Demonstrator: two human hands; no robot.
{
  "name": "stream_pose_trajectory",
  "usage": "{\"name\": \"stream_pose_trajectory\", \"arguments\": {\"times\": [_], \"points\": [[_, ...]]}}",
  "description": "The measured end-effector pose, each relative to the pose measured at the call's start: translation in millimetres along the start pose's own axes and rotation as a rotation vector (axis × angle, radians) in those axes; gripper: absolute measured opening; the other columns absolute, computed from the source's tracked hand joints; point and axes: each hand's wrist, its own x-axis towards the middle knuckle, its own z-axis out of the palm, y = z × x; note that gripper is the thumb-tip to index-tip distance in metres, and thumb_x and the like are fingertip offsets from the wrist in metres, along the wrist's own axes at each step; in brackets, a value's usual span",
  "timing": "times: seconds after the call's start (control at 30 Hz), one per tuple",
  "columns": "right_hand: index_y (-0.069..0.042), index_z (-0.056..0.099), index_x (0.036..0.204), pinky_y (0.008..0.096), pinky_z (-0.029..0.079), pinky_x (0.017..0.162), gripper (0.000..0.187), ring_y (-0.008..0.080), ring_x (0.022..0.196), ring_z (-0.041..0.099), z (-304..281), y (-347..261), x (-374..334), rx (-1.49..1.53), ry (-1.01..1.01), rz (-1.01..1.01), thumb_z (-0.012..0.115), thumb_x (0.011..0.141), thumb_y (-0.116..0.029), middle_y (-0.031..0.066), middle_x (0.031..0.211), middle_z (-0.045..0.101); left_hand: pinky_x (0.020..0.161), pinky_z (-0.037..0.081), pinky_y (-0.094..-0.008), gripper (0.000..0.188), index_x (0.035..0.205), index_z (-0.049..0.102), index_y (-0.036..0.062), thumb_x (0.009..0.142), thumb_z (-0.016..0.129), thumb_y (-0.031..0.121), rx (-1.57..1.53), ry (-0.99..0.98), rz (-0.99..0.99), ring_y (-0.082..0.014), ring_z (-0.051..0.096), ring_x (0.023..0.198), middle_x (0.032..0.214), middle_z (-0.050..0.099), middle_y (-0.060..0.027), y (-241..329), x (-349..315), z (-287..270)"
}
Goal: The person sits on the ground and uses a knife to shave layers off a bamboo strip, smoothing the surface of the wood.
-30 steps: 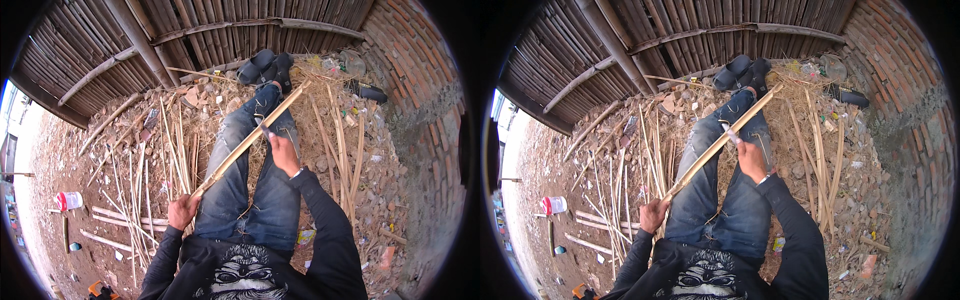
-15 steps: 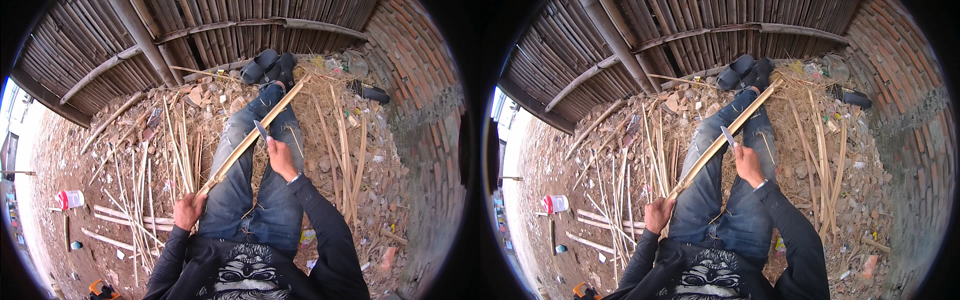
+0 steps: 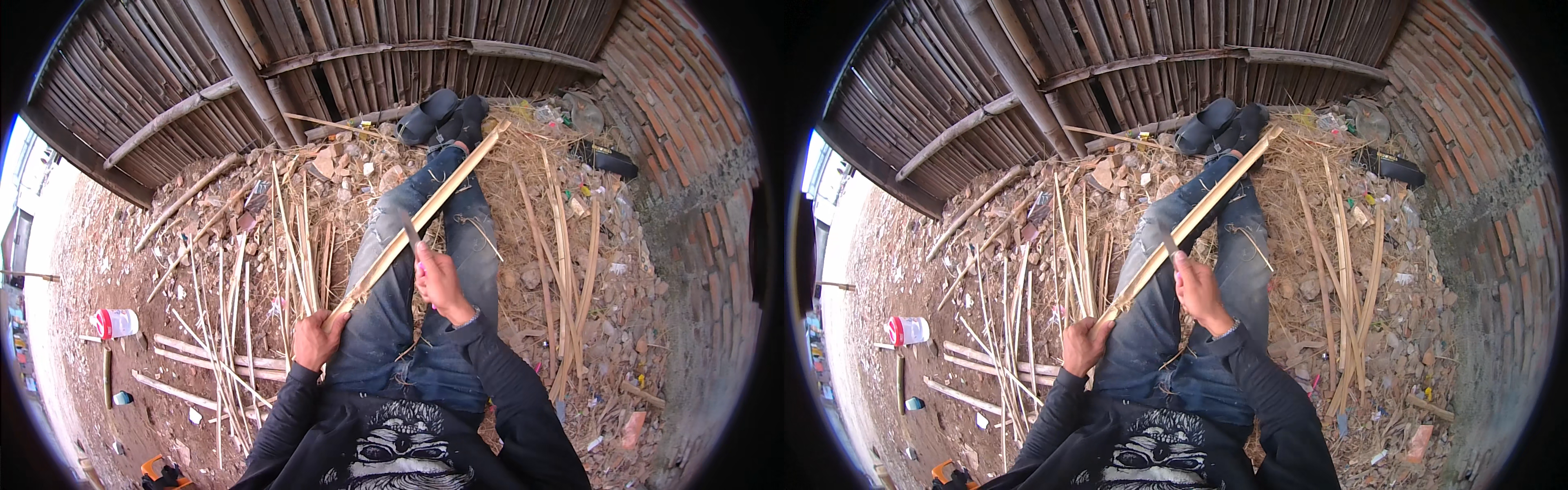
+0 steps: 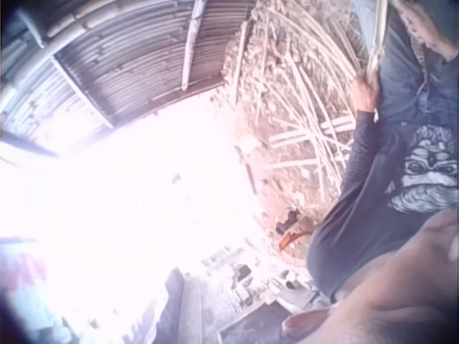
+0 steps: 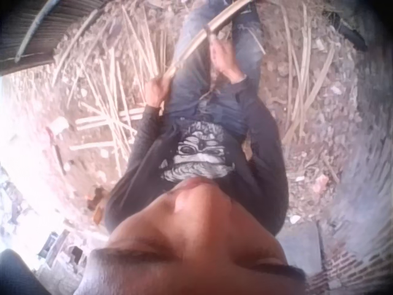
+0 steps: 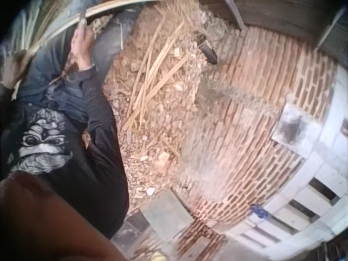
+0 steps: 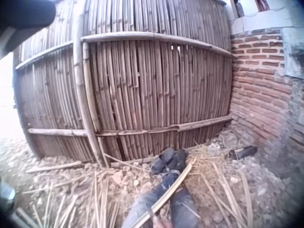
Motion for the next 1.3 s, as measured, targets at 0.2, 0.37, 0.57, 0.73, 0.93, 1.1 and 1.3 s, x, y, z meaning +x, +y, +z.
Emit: {"name": "stream_pose_trajectory", "arguments": {"times": [0.2, 0.37, 0.57, 0.73, 0.93, 1.1, 1.3], "points": [[0.0, 0.073, 0.091, 0.0325, 0.039, 0.053, 0.04, 0.0088, 0.055, 0.05, -35, -22, 39, -0.123, 0.526, -0.423, 0.075, 0.1, -0.039, -0.0006, 0.06, 0.058, 0.063, 0.057, -0.0425, 0.043, 0.093, 0.078, 0.0006, 0.091, 0.081, 0.043, -0.123, -0.011, 0.02, -0.0361, 0.074, 0.066, 0.07, 0.071, -0.0226, 3, -5, -6], [0.0, 0.063, 0.068, 0.0336, 0.036, 0.052, 0.045, 0.0069, 0.056, 0.043, -30, -36, 30, -0.114, 0.42, -0.379, 0.081, 0.096, -0.031, -0.0017, 0.057, 0.053, 0.08, 0.059, -0.0406, 0.041, 0.104, 0.079, 0.0045, 0.09, 0.08, 0.043, -0.013, -0.026, 0.323, -0.0322, 0.075, 0.089, 0.1, 0.076, -0.0121, 11, 25, -23], [-0.002, 0.063, 0.068, 0.0321, 0.036, 0.051, 0.041, 0.005, 0.055, 0.043, 2, -56, 16, -0.123, 0.4, -0.459, 0.082, 0.095, -0.027, -0.0034, 0.057, 0.055, 0.078, 0.058, -0.0412, 0.029, 0.116, 0.077, 0.0052, 0.096, 0.075, 0.026, -0.171, 0.073, 0.541, -0.0317, 0.073, 0.091, 0.104, 0.073, -0.0136, 94, 71, -10], [-0.002, 0.063, 0.068, 0.0327, 0.036, 0.051, 0.041, 0.0065, 0.054, 0.044, 5, -58, 13, -0.135, 0.362, -0.435, 0.082, 0.095, -0.028, -0.0021, 0.056, 0.055, 0.065, 0.054, -0.0363, 0.009, 0.089, 0.08, 0.0031, 0.09, 0.078, 0.011, -0.377, 0.157, 0.443, -0.0274, 0.069, 0.068, 0.079, 0.072, -0.0119, 102, 79, 13], [0.0, 0.063, 0.069, 0.038, 0.04, 0.051, 0.045, 0.0143, 0.049, 0.049, -9, -51, 17, -0.168, 0.575, -0.513, 0.082, 0.094, -0.032, 0.005, 0.053, 0.057, 0.061, 0.048, -0.0411, 0.011, 0.086, 0.071, 0.0018, 0.092, 0.075, 0.01, -0.3, 0.435, 0.331, -0.0285, 0.064, 0.063, 0.075, 0.065, -0.0119, 46, 77, 17], [0.001, 0.068, 0.076, 0.0395, 0.046, 0.054, 0.035, 0.0225, 0.052, 0.062, -23, -54, 36, -0.377, 0.566, -0.494, 0.08, 0.093, -0.027, 0.0105, 0.062, 0.067, 0.075, 0.053, -0.0461, 0.019, 0.109, 0.074, 0.0034, 0.096, 0.072, 0.017, -0.023, 0.552, 0.394, -0.032, 0.066, 0.081, 0.09, 0.068, -0.0135, 41, 68, -9], [0.003, 0.067, 0.081, 0.0523, 0.054, 0.061, 0.037, 0.046, 0.069, 0.07, 15, -74, 81, -0.589, 0.573, -0.638, 0.073, 0.094, -0.031, 0.0256, 0.069, 0.068, 0.063, 0.053, -0.0382, 0.04, 0.122, 0.073, 0.0061, 0.087, 0.084, 0.023, -0.252, 0.133, 0.824, -0.0267, 0.065, 0.072, 0.086, 0.062, -0.0083, 192, -5, 30]]}}
